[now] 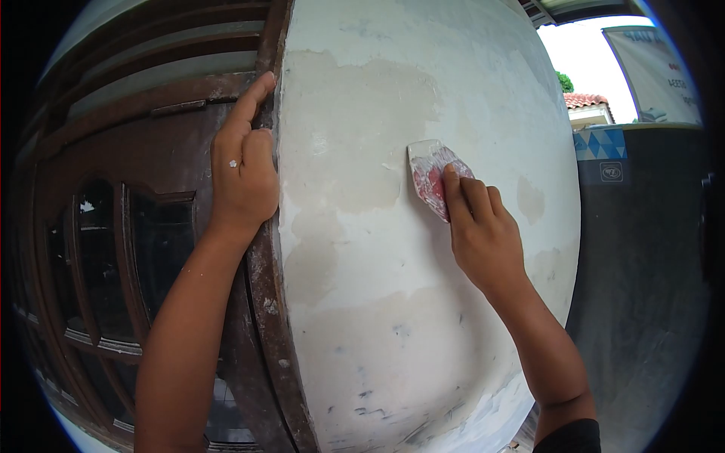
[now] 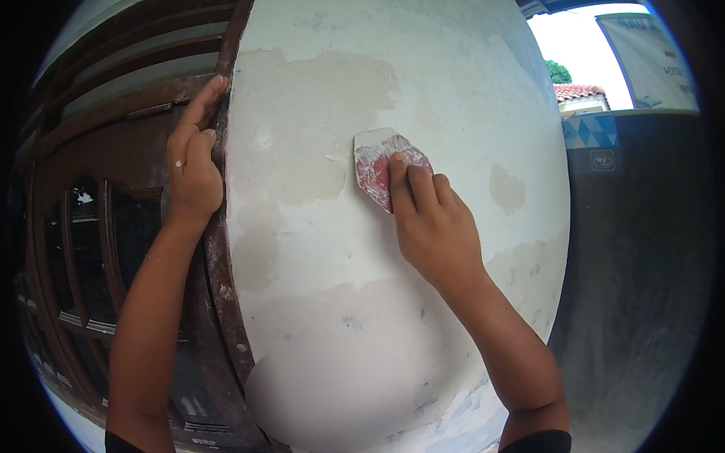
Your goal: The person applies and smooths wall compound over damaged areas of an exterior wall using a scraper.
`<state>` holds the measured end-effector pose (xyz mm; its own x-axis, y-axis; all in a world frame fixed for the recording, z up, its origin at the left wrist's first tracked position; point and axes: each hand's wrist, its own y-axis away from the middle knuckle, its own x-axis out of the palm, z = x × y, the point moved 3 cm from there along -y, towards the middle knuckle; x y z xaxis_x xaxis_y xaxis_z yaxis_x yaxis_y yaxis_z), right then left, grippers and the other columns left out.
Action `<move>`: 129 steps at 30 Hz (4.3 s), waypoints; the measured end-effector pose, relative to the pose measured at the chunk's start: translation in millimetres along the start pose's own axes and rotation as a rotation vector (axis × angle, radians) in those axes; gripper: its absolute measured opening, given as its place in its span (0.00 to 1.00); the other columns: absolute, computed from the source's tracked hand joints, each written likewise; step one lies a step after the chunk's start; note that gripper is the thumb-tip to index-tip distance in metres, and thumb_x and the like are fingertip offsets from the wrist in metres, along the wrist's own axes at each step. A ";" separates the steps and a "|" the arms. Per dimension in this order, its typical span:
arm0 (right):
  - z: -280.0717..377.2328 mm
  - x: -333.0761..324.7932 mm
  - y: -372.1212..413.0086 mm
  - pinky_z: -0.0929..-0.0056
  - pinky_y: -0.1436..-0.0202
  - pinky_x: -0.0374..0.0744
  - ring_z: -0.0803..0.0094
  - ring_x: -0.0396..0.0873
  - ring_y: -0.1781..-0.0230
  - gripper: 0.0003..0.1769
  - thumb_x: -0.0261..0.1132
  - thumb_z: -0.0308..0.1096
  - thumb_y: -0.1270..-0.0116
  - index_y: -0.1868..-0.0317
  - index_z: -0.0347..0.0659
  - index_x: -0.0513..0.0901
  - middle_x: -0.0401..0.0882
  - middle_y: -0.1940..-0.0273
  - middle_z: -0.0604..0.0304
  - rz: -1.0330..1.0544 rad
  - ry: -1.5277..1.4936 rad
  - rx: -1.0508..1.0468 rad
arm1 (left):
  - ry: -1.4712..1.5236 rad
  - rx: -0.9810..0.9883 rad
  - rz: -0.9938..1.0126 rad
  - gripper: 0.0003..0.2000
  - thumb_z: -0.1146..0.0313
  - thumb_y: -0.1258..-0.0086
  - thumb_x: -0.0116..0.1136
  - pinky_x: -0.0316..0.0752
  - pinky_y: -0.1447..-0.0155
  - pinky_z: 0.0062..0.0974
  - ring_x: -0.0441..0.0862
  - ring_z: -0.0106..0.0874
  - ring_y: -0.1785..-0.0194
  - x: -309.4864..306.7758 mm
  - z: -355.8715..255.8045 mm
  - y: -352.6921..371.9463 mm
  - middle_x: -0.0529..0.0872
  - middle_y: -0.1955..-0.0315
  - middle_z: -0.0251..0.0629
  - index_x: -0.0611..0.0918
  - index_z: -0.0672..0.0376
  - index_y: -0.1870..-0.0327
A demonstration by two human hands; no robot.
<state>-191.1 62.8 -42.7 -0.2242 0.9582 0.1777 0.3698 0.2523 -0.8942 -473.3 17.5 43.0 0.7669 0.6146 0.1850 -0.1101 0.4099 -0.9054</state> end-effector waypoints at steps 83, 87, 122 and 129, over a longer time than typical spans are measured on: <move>-44.8 -241.4 987.7 0.62 0.57 0.81 0.59 0.85 0.64 0.12 0.65 0.30 0.29 0.48 0.34 0.82 0.86 0.63 0.49 1.442 -0.446 1.814 | 0.309 -2.514 0.761 0.30 0.58 0.20 0.39 0.57 0.18 0.40 0.69 0.44 0.22 219.3 -683.9 911.0 0.74 0.27 0.55 0.70 0.70 0.25; -13.4 -203.4 1021.9 0.54 0.51 0.81 0.43 0.86 0.55 0.14 0.62 0.32 0.28 0.47 0.34 0.82 0.87 0.57 0.40 1.599 -0.527 1.693 | 0.176 -2.739 0.567 0.30 0.54 0.20 0.42 0.57 0.19 0.38 0.70 0.41 0.23 224.3 -687.3 971.7 0.76 0.27 0.51 0.71 0.65 0.25; -2.9 -177.6 1047.0 0.60 0.56 0.87 0.54 0.87 0.60 0.13 0.62 0.27 0.30 0.48 0.32 0.78 0.85 0.56 0.46 1.530 -0.531 1.964 | -0.029 -2.996 0.121 0.30 0.51 0.22 0.34 0.61 0.21 0.40 0.76 0.40 0.30 227.0 -689.0 997.3 0.82 0.34 0.47 0.76 0.65 0.32; 93.8 -269.5 988.1 0.57 0.49 0.88 0.63 0.86 0.51 0.22 0.59 0.21 0.31 0.37 0.41 0.72 0.80 0.46 0.54 0.476 -0.456 3.199 | 0.010 -2.890 0.236 0.33 0.49 0.21 0.36 0.55 0.18 0.39 0.70 0.39 0.23 210.0 -665.1 1005.3 0.77 0.29 0.48 0.71 0.64 0.25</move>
<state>150.2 41.3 -1012.6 -0.5542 0.7711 0.3135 -0.1496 -0.4627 0.8738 -2.5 110.3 -1082.5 0.8572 0.5032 0.1096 0.2374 -0.5749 0.7830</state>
